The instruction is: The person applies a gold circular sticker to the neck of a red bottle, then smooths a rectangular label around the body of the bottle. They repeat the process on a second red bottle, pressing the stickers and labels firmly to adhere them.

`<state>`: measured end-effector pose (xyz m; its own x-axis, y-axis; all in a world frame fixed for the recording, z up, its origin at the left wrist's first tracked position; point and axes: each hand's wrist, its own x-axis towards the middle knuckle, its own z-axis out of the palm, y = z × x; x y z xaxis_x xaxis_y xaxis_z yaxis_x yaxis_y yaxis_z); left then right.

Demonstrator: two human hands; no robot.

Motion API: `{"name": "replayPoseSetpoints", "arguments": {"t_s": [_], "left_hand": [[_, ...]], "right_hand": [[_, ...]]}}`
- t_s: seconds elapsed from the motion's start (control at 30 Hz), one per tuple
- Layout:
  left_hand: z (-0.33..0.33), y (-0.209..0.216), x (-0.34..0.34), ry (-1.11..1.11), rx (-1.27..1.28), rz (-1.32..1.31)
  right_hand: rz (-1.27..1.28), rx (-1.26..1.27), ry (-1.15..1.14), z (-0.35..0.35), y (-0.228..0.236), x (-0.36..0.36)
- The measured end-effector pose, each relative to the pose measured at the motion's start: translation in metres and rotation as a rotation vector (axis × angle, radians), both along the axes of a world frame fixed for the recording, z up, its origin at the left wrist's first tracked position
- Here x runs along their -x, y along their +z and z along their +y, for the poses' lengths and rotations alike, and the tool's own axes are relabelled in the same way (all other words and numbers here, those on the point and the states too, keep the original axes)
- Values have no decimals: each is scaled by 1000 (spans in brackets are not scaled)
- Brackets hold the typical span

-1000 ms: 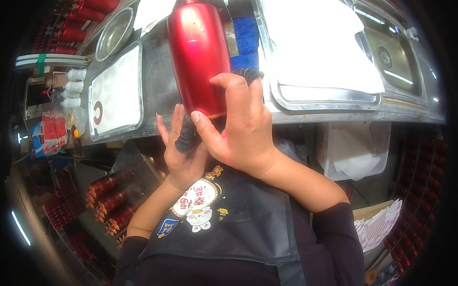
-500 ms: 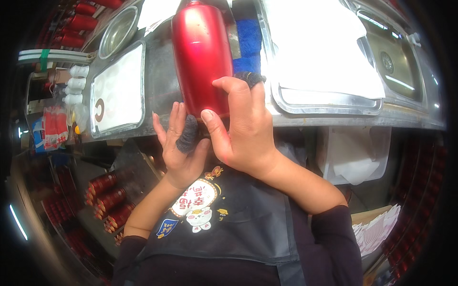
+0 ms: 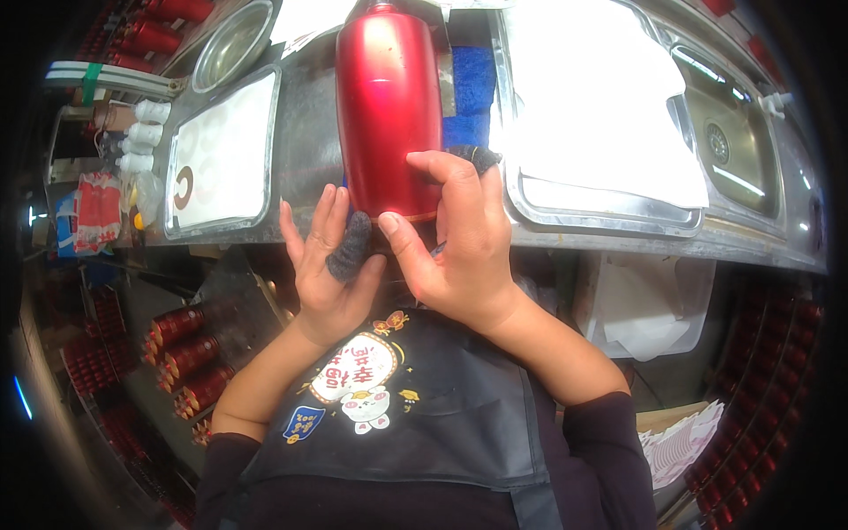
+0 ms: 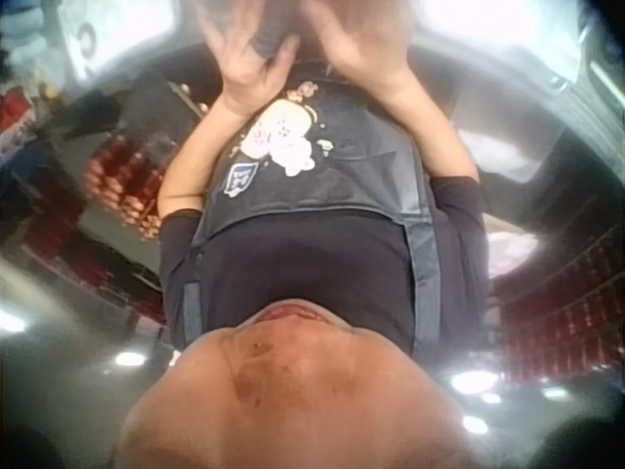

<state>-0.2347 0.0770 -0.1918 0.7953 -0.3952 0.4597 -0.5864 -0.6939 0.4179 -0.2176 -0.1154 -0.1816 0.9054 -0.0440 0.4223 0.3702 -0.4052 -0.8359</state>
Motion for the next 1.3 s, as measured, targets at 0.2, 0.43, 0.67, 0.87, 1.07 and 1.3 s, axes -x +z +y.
{"name": "replayPoseSetpoints", "arguments": {"t_s": [0.2, 0.43, 0.67, 0.87, 1.07, 1.3], "left_hand": [[0, 4, -4, -11, -22, -25], [3, 4, -5, -35, -41, -52], [2, 14, -13, -44, -80, -91], [-8, 29, -20, -60, -100, -210], [-37, 38, -33, -148, -50, -281], [-18, 43, -43, -122, 52, -65]], "right_hand": [[37, -95, 62, -4, -2, -1], [81, -215, 58, 2, -13, -2], [131, -303, 165, -2, -13, -2], [315, -484, 148, -18, -3, 9], [210, -387, 36, -34, -10, 15], [-18, 49, 56, -36, 0, 34]]}}
